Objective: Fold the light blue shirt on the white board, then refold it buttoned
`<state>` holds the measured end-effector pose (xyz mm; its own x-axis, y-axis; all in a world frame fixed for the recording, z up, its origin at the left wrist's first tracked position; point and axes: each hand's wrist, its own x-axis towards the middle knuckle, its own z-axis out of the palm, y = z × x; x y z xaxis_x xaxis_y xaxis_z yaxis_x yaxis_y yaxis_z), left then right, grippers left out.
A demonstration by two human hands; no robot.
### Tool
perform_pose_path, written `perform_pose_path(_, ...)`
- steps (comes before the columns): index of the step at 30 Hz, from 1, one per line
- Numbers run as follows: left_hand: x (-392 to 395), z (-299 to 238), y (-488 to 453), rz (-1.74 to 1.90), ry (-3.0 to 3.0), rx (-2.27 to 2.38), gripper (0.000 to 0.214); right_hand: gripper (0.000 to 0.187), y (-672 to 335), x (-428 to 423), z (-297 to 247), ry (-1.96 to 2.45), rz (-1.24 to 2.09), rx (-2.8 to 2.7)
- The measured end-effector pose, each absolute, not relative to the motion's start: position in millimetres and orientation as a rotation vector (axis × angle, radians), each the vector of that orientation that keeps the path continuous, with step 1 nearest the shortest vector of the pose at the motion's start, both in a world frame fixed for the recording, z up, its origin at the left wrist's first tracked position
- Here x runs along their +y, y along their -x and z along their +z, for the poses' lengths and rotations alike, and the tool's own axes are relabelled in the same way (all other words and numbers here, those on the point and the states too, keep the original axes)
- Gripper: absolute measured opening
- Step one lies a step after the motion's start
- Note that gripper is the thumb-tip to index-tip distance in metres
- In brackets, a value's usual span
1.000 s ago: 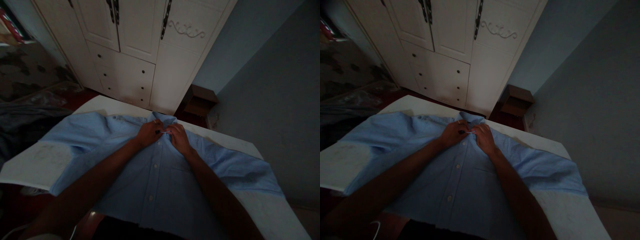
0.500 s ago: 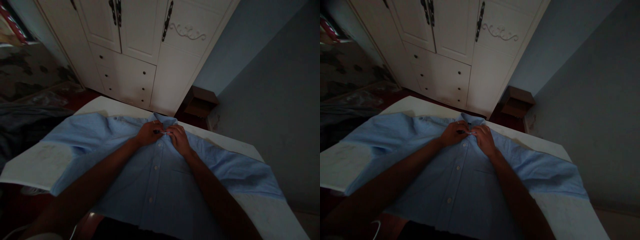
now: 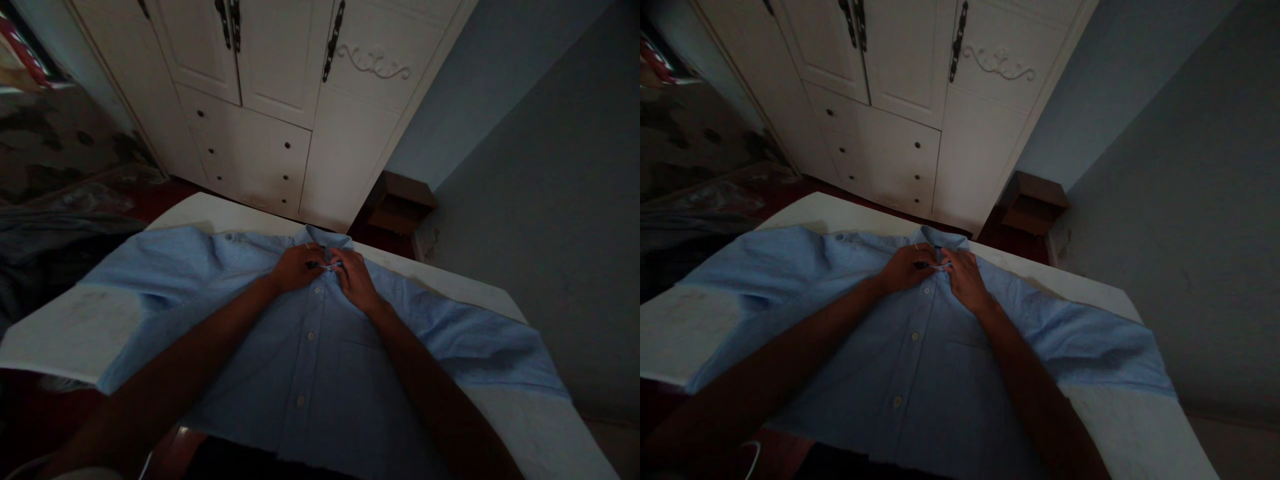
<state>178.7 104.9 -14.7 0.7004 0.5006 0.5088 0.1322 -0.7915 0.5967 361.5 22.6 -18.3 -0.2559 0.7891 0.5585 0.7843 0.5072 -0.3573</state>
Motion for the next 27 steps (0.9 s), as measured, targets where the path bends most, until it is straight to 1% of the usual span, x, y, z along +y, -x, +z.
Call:
perform_pose_path(11,106.1,-17.4,-179.3,0.881,-2.347,0.531,0.008,0.035,-357.2,21.5,-15.2,1.348,0.000,-2.080)
perform_pose_path(19,108.0,-14.8,-182.0,0.886,-2.207,0.657,0.006,0.021,-356.4,14.2,-7.1,1.318,-0.172,-1.974)
perform_pose_path(21,108.0,-14.0,-182.2,0.901,-2.161,0.681,0.007,0.018,-353.9,11.2,-1.7,1.296,-0.173,-1.977)
perform_pose_path(24,108.3,-13.4,-182.3,0.926,-2.081,0.687,0.011,0.018,-347.2,7.0,9.4,1.311,0.023,-1.993)
perform_pose_path(25,108.6,-13.4,-182.4,0.931,-2.050,0.693,0.012,0.017,-344.7,6.0,13.1,1.351,0.146,-1.964)
perform_pose_path(27,109.6,-13.7,-182.4,0.932,-1.989,0.708,0.013,0.015,-340.3,4.5,19.3,1.475,0.507,-1.812)
